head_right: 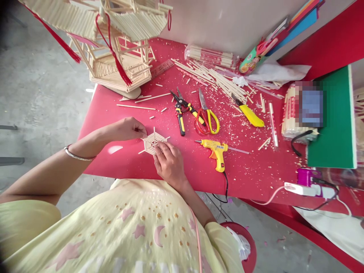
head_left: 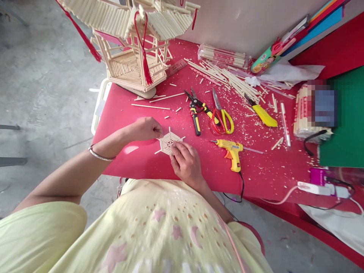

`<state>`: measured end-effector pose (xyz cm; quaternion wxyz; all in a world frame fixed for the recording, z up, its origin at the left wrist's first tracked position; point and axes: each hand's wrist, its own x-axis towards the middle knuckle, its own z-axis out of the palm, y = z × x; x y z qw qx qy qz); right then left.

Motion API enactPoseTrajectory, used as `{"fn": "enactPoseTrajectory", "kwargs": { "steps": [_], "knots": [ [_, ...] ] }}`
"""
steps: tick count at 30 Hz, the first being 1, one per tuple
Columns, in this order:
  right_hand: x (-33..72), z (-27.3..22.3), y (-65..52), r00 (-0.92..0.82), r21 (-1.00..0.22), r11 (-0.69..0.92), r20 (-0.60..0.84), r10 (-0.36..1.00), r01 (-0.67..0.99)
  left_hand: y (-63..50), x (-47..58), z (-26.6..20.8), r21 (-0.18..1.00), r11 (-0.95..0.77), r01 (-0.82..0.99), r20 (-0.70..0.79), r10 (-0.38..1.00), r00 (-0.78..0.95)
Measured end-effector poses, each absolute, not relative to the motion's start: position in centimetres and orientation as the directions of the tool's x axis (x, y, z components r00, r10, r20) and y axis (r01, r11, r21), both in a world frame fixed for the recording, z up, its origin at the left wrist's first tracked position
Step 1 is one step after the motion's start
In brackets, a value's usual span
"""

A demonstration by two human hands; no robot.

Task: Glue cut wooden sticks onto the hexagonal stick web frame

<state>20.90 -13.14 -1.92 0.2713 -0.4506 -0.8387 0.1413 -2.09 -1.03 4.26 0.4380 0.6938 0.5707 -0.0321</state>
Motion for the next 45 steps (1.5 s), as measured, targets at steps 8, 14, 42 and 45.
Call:
{"fn": "enactPoseTrajectory", "kwargs": {
  "steps": [8,14,42,45],
  "knots": [
    [20.9,-1.9,-13.2,-0.444,-0.481,0.553,0.330,0.833,0.680,-1.0,-2.1,4.0,0.587,0.006,0.810,-0.522,0.767,0.373],
    [21.0,-1.9,-13.1,-0.447,-0.479,0.559,0.336,0.829,0.677,-1.1,-2.1,3.9,0.562,0.004,0.827,-0.531,0.768,0.358],
    [20.8,-1.9,-13.2,-0.442,-0.483,0.551,0.329,0.835,0.681,-1.6,-2.3,2.4,0.625,0.005,0.780,-0.435,0.832,0.344],
    [20.8,-1.8,-13.2,-0.429,-0.476,0.565,0.370,0.824,0.674,-1.9,-2.7,1.7,0.682,-0.034,0.730,-0.333,0.875,0.352]
  ]
}}
